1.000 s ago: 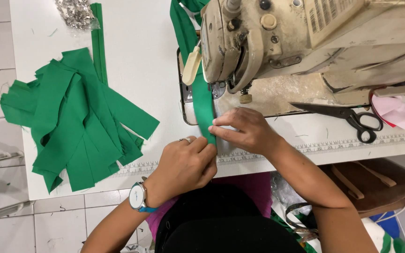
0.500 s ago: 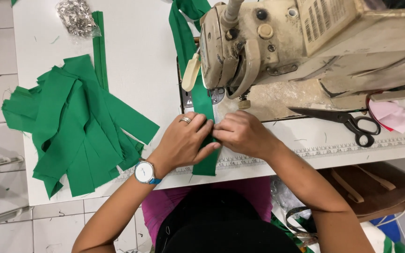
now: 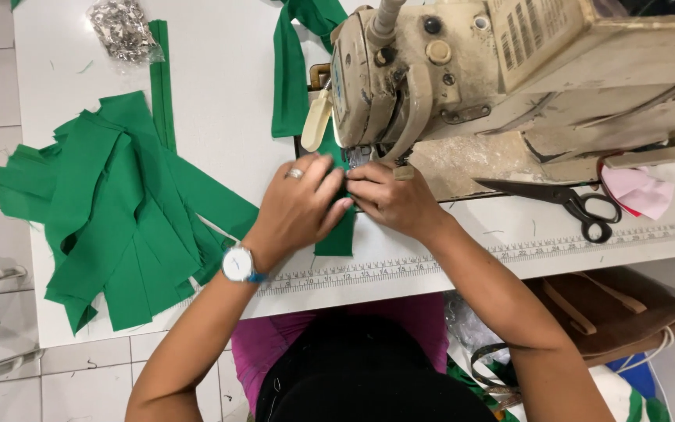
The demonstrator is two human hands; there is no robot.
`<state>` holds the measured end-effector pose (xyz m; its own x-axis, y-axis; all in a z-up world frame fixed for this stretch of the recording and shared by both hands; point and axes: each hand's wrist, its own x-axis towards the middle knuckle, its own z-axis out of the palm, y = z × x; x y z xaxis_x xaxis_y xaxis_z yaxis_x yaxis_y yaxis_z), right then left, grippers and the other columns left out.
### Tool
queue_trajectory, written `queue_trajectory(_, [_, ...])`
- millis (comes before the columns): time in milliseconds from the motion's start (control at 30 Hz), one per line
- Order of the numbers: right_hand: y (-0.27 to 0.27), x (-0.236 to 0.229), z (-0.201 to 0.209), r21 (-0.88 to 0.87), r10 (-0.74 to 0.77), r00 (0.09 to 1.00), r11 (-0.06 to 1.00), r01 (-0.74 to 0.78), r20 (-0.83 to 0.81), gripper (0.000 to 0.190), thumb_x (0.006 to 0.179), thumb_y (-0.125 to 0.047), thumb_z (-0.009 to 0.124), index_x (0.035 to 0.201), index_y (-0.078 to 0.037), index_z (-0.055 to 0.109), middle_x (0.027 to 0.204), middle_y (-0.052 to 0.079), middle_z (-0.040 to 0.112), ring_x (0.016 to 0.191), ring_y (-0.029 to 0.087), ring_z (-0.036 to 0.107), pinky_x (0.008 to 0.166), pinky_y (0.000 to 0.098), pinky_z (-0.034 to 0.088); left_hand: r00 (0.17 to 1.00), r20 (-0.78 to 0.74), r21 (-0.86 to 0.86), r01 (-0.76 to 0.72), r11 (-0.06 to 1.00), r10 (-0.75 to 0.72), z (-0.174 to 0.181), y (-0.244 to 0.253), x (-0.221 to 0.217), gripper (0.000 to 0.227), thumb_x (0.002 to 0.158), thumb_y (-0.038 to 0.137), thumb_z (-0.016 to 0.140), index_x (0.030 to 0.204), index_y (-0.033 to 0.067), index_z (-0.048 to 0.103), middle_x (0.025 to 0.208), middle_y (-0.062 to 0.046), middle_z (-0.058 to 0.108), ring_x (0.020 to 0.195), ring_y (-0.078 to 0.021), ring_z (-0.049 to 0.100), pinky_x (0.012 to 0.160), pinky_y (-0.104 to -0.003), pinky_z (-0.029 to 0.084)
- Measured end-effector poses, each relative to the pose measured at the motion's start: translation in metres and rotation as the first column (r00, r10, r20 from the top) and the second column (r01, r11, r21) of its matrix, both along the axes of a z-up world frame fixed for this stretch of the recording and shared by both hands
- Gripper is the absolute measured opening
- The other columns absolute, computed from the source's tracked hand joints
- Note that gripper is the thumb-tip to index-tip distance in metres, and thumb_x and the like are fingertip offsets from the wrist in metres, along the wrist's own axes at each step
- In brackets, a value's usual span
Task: Sewing green fabric strips together or finishing their edges using an industrial sewing machine.
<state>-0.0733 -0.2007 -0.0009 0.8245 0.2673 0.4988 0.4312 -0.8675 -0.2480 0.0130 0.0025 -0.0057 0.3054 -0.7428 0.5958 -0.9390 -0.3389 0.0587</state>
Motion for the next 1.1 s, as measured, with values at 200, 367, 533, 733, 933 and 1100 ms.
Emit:
queue_trajectory(200, [-0.002, 0.004, -0.006, 0.116, 0.007, 0.997, 0.993, 0.001, -0.074, 0.012, 0.095, -0.022, 0.073, 0.105, -0.025, 0.078, 0.106, -0.006, 0.073, 0.095, 0.022, 0.073, 0.077, 0.0350, 0.058, 0.981, -0.181, 0.246, 0.115, 0.963, -0.071, 0.006, 0.019, -0.074, 0.034, 0.075, 0.035, 0.076, 0.099, 0.0123, 0.066, 0.087, -0.006, 0.054, 0.079, -0.0286, 0.065, 0.056, -0.037, 0.050])
queue_trajectory(367, [0.000, 0.003, -0.005, 0.086, 0.026, 0.998, 0.996, -0.021, -0.050, 0.013, 0.096, -0.024, 0.072, 0.107, -0.023, 0.078, 0.107, -0.005, 0.073, 0.095, 0.020, 0.073, 0.081, 0.0341, 0.057, 0.996, -0.068, 0.252, 0.072, 0.965, -0.056, 0.000, 0.029, -0.079, 0.016, 0.088, 0.017, 0.075, 0.100, 0.0101, 0.067, 0.082, -0.007, 0.058, 0.075, -0.0280, 0.066, 0.058, -0.034, 0.052])
queue_trajectory(533, [0.006, -0.006, 0.009, 0.208, 0.053, 0.998, 0.977, -0.042, -0.047, 0.021, 0.094, -0.012, 0.073, 0.113, -0.019, 0.078, 0.105, 0.001, 0.073, 0.096, 0.025, 0.073, 0.084, 0.0371, 0.057, 0.995, 0.104, -0.047, -0.001, 0.999, 0.006, 0.038, 0.033, -0.079, 0.005, 0.095, 0.010, 0.071, 0.099, 0.0088, 0.068, 0.077, -0.006, 0.056, 0.057, -0.0226, 0.061, 0.052, -0.031, 0.050])
queue_trajectory(733, [0.030, -0.017, 0.053, 0.416, 0.136, 0.990, 0.903, -0.106, -0.045, 0.021, 0.099, -0.012, 0.068, 0.115, -0.018, 0.079, 0.106, 0.000, 0.075, 0.095, 0.022, 0.072, 0.087, 0.0327, 0.056, 0.986, -0.148, -0.227, -0.104, 0.968, 0.072, 0.048, 0.044, -0.082, 0.009, 0.095, 0.005, 0.069, 0.101, 0.0108, 0.072, 0.090, -0.007, 0.067, 0.073, -0.0230, 0.070, 0.055, -0.028, 0.054])
queue_trajectory(933, [0.037, -0.017, 0.062, 0.490, 0.269, 0.960, 0.829, -0.268, 0.070, 0.007, 0.094, -0.010, 0.076, 0.099, -0.009, 0.082, 0.099, 0.004, 0.076, 0.094, 0.023, 0.073, 0.088, 0.0349, 0.059, 0.989, -0.148, -0.436, -0.075, 0.897, 0.011, 0.051, 0.038, -0.075, 0.021, 0.090, -0.007, 0.071, 0.107, 0.0056, 0.070, 0.082, -0.008, 0.070, 0.068, -0.0265, 0.070, 0.064, -0.035, 0.056])
queue_trajectory(1100, [0.036, -0.012, 0.055, 0.479, 0.281, 0.951, 0.822, -0.308, 0.129, 0.005, 0.089, -0.014, 0.083, 0.094, -0.013, 0.084, 0.094, 0.001, 0.077, 0.088, 0.020, 0.073, 0.086, 0.0340, 0.059, 0.950, -0.307, -0.493, -0.113, 0.863, -0.051, 0.058, 0.036, -0.078, 0.040, 0.081, -0.012, 0.077, 0.115, 0.0029, 0.062, 0.091, -0.008, 0.073, 0.072, -0.0273, 0.072, 0.065, -0.039, 0.059])
